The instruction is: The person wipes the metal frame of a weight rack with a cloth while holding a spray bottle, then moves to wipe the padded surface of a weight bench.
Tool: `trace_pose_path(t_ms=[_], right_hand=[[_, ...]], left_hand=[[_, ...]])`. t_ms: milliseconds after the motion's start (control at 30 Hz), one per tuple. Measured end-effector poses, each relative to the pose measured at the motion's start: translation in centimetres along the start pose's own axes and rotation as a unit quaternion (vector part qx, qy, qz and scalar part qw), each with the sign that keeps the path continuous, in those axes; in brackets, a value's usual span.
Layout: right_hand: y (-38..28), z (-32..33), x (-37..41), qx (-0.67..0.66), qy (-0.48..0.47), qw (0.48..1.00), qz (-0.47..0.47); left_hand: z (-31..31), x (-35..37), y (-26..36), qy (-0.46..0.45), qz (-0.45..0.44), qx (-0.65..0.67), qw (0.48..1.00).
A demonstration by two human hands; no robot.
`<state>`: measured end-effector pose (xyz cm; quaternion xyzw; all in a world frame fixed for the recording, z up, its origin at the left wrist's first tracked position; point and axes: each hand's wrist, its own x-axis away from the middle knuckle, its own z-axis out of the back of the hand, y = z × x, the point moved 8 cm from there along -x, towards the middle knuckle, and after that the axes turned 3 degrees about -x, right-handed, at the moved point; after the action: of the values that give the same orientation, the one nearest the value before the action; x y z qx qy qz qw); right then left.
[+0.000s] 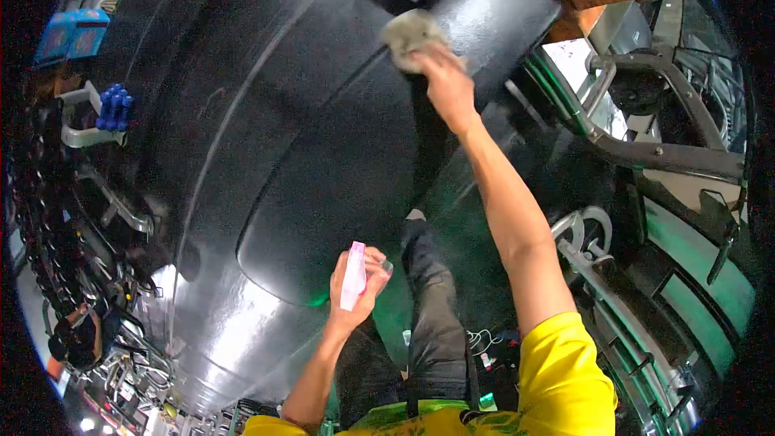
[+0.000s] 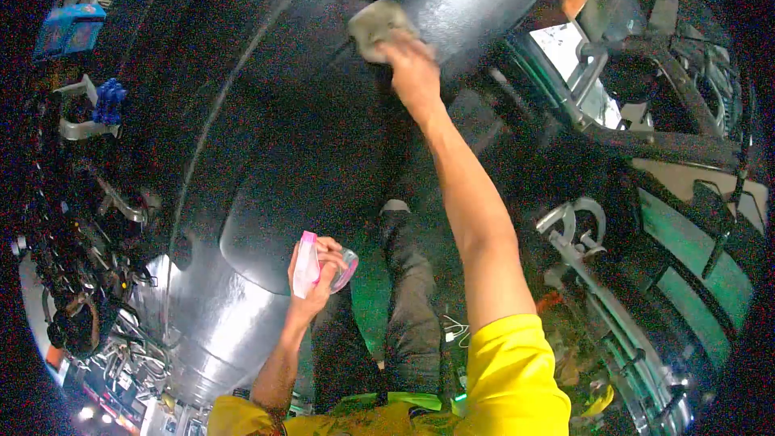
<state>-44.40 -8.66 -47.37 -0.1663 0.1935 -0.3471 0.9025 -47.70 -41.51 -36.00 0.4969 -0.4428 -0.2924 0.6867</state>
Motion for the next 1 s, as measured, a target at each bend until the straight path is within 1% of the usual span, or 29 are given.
trace_pose_path(t_ms=[67, 100, 133, 167, 200, 267, 300, 333, 400, 433, 467, 500, 533, 600, 667, 700, 767, 800, 867, 900, 933, 1000], right_hand=[[-0.9, -0.8, -0.3, 0.064, 0.062, 0.995, -0.053], [-1.9, -1.7, -0.5, 0.062, 0.065, 0.994, -0.055], [-2.5, -2.3, -0.8, 0.081, 0.081, 0.990, -0.079], [-3.2, -2.9, -0.8, 0.101, 0.097, 0.985, -0.104], [-4.4, -3.2, -1.3, 0.099, 0.098, 0.985, -0.104], [-7.8, -5.8, -2.4, 0.061, -0.026, 0.998, -0.006], [-10.2, -7.6, -2.9, 0.099, -0.100, 0.989, 0.045], [-12.2, -9.4, -2.8, 0.082, -0.182, 0.978, 0.061], [-14.6, -13.0, -2.9, 0.109, -0.346, 0.932, 0.012], [-16.0, -13.5, -3.0, 0.110, -0.345, 0.932, 0.013], [-17.0, -14.5, -2.5, 0.117, -0.372, 0.921, -0.004], [-18.0, -15.1, -1.9, 0.126, -0.399, 0.908, -0.019], [-19.2, -15.7, -1.0, 0.122, -0.432, 0.894, -0.009], [-21.6, -16.2, 0.2, 0.115, -0.393, 0.912, 0.029], [-23.3, -16.8, 1.3, 0.117, -0.404, 0.907, 0.030], [-24.2, -17.1, 1.9, 0.103, -0.418, 0.902, 0.033], [-26.0, -17.8, 3.0, 0.096, -0.440, 0.892, 0.044], [-26.9, -18.2, 3.6, 0.098, -0.441, 0.891, 0.046], [-29.0, -19.2, 5.0, 0.097, -0.455, 0.883, 0.058], [-30.0, -19.6, 5.7, 0.091, -0.461, 0.880, 0.061], [-31.0, -20.1, 6.4, 0.090, -0.464, 0.879, 0.063], [-33.5, -19.6, 7.3, 0.080, -0.450, 0.886, 0.081]], left_hand=[[1.3, -0.1, 0.9, -0.008, -0.037, -0.019, 0.999], [1.9, 0.1, 0.7, -0.029, -0.061, -0.067, 0.995], [2.7, 0.2, 0.3, -0.028, -0.063, -0.069, 0.995], [3.1, 0.4, -0.1, -0.050, -0.063, -0.060, 0.995], [3.6, 0.5, -0.3, -0.071, -0.062, -0.052, 0.994], [4.9, 0.7, -0.8, -0.078, -0.060, -0.053, 0.994], [5.6, 1.0, -1.2, -0.085, -0.048, -0.017, 0.995], [6.2, 1.2, -1.6, -0.092, -0.036, 0.019, 0.995], [7.6, 1.3, -1.6, -0.105, -0.050, 0.005, 0.993], [8.2, 1.2, -1.4, -0.116, -0.064, -0.009, 0.991], [8.9, 1.0, -1.4, -0.115, -0.063, -0.008, 0.991], [9.4, 0.8, -0.9, -0.117, -0.095, -0.014, 0.988], [9.9, 0.8, -0.5, -0.117, -0.128, -0.020, 0.985], [11.0, 0.9, -0.5, -0.115, -0.139, -0.014, 0.983], [11.4, 1.2, 0.2, -0.152, -0.160, -0.080, 0.972], [11.7, 1.5, 0.2, -0.150, -0.159, -0.079, 0.973], [12.7, 2.4, 0.8, -0.111, -0.198, -0.054, 0.972], [13.0, 3.0, 0.6, -0.108, -0.199, -0.052, 0.973], [14.2, 4.6, -0.2, -0.066, -0.183, -0.035, 0.980], [14.5, 5.5, -0.8, -0.041, -0.155, -0.007, 0.987], [14.8, 6.6, -1.0, -0.037, -0.153, -0.006, 0.988], [16.1, 8.6, -1.6, 0.012, -0.121, -0.029, 0.992]])
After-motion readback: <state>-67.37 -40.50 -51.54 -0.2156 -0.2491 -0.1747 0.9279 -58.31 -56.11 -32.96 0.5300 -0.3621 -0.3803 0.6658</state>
